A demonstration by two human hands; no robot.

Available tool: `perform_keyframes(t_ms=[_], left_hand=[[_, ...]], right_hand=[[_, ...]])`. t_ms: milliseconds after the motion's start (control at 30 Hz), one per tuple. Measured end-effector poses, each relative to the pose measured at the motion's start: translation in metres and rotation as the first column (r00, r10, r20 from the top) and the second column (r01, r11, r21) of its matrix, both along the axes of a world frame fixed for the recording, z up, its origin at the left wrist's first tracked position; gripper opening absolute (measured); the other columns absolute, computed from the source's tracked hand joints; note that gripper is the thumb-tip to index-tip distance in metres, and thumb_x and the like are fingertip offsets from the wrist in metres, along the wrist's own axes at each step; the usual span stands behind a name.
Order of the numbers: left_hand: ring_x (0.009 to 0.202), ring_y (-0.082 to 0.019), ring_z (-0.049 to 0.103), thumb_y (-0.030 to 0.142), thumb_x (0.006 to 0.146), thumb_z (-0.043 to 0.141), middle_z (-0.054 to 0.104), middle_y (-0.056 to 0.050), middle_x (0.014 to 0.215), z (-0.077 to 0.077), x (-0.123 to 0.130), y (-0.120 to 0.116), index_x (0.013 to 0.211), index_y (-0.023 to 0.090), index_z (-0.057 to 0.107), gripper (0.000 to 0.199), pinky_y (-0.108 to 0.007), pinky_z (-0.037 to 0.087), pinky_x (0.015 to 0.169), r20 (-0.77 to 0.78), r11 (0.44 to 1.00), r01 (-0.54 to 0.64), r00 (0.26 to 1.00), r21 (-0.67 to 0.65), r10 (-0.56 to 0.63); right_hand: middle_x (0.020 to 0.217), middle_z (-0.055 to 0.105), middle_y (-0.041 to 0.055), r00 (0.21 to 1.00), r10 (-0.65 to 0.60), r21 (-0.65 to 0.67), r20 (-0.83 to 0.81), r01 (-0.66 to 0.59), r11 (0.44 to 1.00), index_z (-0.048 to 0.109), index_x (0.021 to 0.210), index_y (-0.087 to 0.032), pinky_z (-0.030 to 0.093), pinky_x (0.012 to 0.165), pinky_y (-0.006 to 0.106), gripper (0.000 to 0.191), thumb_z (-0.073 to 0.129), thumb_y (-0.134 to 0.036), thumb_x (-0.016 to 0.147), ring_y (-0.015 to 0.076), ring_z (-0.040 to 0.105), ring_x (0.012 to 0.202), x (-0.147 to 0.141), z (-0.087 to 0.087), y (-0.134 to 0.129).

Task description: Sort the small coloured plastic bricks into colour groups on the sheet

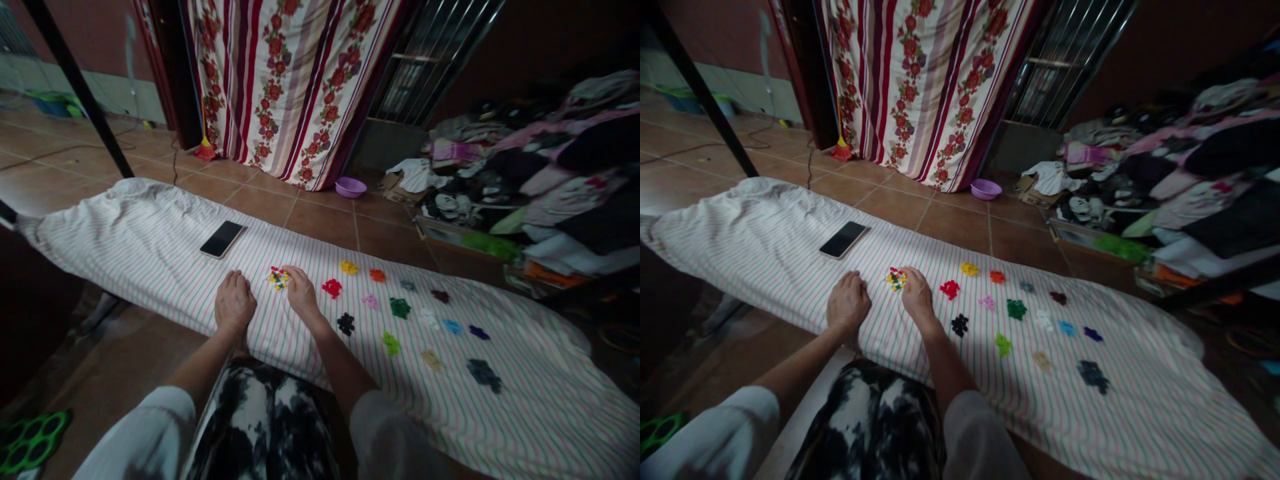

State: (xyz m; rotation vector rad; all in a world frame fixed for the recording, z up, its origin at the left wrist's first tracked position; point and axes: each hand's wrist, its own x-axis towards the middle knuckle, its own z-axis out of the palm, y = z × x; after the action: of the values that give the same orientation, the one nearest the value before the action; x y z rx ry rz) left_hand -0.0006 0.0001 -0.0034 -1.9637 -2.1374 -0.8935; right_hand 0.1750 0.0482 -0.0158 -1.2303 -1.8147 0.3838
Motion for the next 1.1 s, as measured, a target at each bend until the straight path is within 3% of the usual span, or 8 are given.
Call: perform_keyframes(t_ms=[233,700,933,1100], left_hand=[[0.123,-0.030,0.051,0.017,0.089,0.038,0.064,-0.018,0.120,0.001,0.000,-0.001,0.101,0.007,0.064,0.030,-0.042,0.041,0.103,-0.016,1.000,0.004,1.000,0.011,-0.004],[0.123,-0.030,0.051,0.017,0.090,0.037,0.064,-0.019,0.120,0.001,0.000,0.000,0.104,0.005,0.064,0.033,-0.042,0.041,0.103,-0.030,1.000,0.007,1.000,-0.003,-0.007],[0.124,-0.031,0.050,0.018,0.090,0.036,0.063,-0.019,0.121,0.000,0.001,0.000,0.108,0.003,0.063,0.035,-0.043,0.041,0.103,-0.028,1.000,-0.006,1.000,-0.011,0.006],[0.123,-0.030,0.051,0.018,0.090,0.036,0.064,-0.018,0.120,-0.001,0.000,0.000,0.106,0.006,0.063,0.034,-0.042,0.041,0.102,-0.032,1.000,-0.002,0.999,0.008,0.002]], right_hand=[[0.113,0.064,0.0106,0.998,-0.065,0.014,0.017,0.065,0.998,0.066,0.110,-0.017,0.045,0.104,0.037,0.042,0.037,-0.008,0.082,0.0210,0.058,0.111,-0.004,-0.001,-0.002],[0.135,0.050,0.0080,0.973,-0.030,-0.070,0.227,0.047,0.996,0.068,0.115,-0.027,0.042,0.105,0.040,0.045,0.040,-0.007,0.086,0.0235,0.047,0.124,-0.007,0.008,-0.008],[0.133,0.051,0.0063,0.981,-0.052,-0.049,0.186,0.062,0.997,0.070,0.106,-0.025,0.042,0.106,0.037,0.042,0.037,-0.007,0.087,0.0193,0.050,0.121,-0.005,0.008,-0.008],[0.139,0.047,0.0084,0.963,-0.026,-0.043,0.268,0.038,0.998,0.063,0.122,-0.026,0.040,0.108,0.040,0.041,0.042,-0.013,0.088,0.0226,0.045,0.126,-0.008,0.010,-0.009]])
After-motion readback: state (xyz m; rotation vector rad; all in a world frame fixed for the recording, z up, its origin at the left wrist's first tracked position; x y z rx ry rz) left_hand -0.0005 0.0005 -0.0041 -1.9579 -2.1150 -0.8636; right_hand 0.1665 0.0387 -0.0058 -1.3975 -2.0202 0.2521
